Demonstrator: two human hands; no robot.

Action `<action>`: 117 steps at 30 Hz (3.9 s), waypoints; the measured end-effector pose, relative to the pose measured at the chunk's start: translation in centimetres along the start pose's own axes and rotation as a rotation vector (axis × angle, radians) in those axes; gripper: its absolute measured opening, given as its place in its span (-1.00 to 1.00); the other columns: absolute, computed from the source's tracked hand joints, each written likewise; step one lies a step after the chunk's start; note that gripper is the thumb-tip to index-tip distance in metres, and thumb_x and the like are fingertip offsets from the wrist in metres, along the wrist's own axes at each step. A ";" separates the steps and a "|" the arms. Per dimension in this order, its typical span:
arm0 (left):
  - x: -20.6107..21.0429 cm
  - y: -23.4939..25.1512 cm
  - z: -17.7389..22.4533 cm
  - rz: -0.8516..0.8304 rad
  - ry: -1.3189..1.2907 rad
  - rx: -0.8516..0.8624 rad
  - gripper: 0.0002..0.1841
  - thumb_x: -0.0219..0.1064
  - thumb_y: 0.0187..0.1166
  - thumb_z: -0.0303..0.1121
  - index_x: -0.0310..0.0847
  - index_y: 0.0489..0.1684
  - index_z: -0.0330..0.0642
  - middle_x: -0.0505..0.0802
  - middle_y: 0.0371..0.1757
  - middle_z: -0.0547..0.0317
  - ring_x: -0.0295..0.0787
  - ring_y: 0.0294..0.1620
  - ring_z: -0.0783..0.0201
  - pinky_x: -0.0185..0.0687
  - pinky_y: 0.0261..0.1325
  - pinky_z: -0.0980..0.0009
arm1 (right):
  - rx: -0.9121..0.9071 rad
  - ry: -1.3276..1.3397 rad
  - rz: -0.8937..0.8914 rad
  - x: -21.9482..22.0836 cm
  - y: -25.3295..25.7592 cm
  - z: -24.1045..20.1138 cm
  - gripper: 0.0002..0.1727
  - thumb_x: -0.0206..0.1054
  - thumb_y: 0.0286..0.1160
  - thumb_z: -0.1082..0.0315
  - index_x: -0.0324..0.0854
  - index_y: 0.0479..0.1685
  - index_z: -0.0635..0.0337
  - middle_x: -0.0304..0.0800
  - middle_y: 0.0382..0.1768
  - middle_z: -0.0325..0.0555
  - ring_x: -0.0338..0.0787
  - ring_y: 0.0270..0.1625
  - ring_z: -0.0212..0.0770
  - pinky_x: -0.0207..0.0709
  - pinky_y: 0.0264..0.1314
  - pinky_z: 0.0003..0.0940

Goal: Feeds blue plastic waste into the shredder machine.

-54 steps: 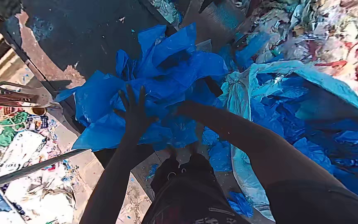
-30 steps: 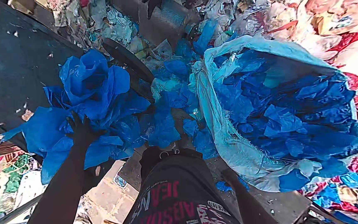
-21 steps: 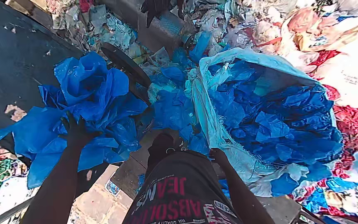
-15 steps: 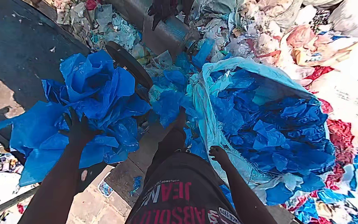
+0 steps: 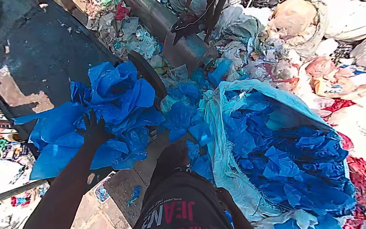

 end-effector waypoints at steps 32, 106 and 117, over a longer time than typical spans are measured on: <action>4.0 2.5 -2.7 0.180 -0.022 0.048 0.05 0.66 0.25 -0.05 0.09 0.89 0.37 -0.20 0.98 0.06 -0.54 0.92 -0.37 -0.41 0.36 -0.91 | -1.083 -0.268 0.572 12.1 -14.2 -52.4 0.18 0.32 0.30 -0.52 0.01 0.93 -0.11 -0.27 0.93 0.16 0.19 0.76 0.42 0.38 0.35 0.50; 1.3 0.0 -11.7 0.265 -0.189 -0.227 0.21 0.79 -0.13 0.17 0.25 0.82 0.35 -0.04 0.96 -0.04 -0.35 0.94 -0.28 -0.61 0.57 -0.74 | -1.969 -0.685 0.199 25.9 -16.0 -59.2 -0.12 0.56 0.21 0.08 0.44 0.58 0.38 0.21 0.74 0.44 0.30 0.75 0.40 0.31 0.64 0.32; 4.8 1.6 -15.9 -0.145 -0.367 -0.409 0.23 0.74 -0.15 0.33 0.26 0.79 0.23 0.37 0.74 -0.29 0.21 0.72 -0.46 -0.24 0.50 -0.78 | -1.366 -1.447 0.027 28.8 -16.0 -58.0 0.37 0.60 -0.08 -0.48 -0.08 0.94 -0.41 -0.56 0.97 -0.12 -0.60 0.92 0.37 -0.23 0.53 0.85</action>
Point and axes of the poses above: each hand's wrist, its own y-axis towards the middle knuckle, its own x-axis out of the palm, z = x × y, the point moved 2 cm from there along y, towards the middle knuckle
